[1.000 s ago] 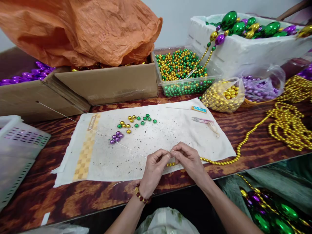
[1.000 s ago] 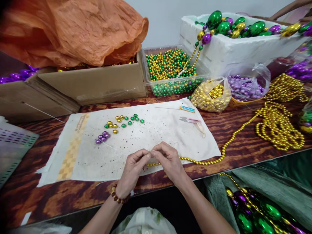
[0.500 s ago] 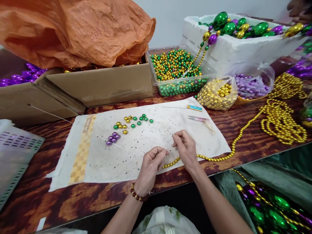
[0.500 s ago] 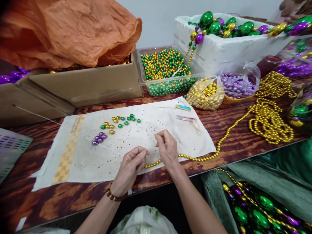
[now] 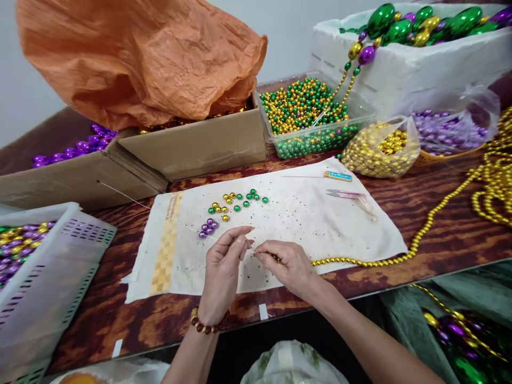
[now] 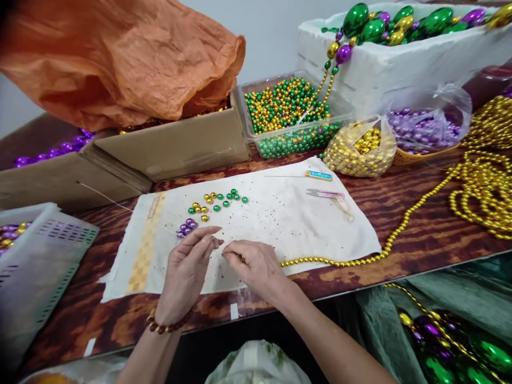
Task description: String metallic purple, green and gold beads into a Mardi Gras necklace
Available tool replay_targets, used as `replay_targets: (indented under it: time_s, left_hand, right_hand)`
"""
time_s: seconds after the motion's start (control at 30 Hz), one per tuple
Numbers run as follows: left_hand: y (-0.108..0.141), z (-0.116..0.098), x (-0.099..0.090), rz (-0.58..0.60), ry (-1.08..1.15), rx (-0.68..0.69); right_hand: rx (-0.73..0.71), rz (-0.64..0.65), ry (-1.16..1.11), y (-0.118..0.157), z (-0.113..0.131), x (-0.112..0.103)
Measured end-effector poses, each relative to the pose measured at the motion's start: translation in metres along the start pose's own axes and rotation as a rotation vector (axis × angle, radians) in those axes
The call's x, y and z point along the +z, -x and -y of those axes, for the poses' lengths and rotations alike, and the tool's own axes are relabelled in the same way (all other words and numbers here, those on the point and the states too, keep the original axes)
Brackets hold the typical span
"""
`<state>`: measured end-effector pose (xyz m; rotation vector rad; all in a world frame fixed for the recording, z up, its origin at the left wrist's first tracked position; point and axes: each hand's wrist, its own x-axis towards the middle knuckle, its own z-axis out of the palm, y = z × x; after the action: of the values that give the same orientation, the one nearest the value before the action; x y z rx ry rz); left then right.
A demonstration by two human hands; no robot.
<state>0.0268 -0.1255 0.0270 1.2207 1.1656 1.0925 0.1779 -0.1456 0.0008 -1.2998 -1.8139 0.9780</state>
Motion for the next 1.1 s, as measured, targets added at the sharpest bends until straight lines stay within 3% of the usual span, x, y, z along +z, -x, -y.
replay_targets:
  time_s: [0.13,0.2,0.37,0.47,0.67,0.8,0.93,1.1]
  left_hand:
    - [-0.002,-0.007,-0.011,0.238,-0.619,0.160]
    - [-0.005,-0.010,-0.016,0.391,-0.798,0.204]
    - [-0.012,-0.012,-0.033,0.648,-0.873,0.116]
    - [-0.012,-0.011,-0.051,0.718,-0.857,0.076]
    - [-0.005,-0.017,-0.118,0.636,-0.768,-0.089]
    - [0.010,-0.025,-0.162,0.446,-0.720,-0.175]
    - [0.031,-0.020,-0.199,0.269,-0.694,-0.207]
    - [0.062,-0.006,-0.238,0.151,-0.764,-0.178]
  right_hand:
    - [0.023,-0.076,0.313,0.001,-0.001,-0.001]
    - [0.023,-0.100,0.395,0.003,-0.002,-0.004]
    - [-0.022,-0.017,0.490,0.008,-0.002,-0.020]
    - [-0.036,0.108,0.526,0.017,-0.003,-0.040]
    - [0.072,0.227,0.593,0.061,-0.020,-0.097]
    - [0.148,0.227,0.589,0.086,-0.033,-0.121]
    - [0.076,0.334,0.486,0.094,-0.026,-0.107]
    - [-0.091,0.310,0.473,0.096,-0.014,-0.051]
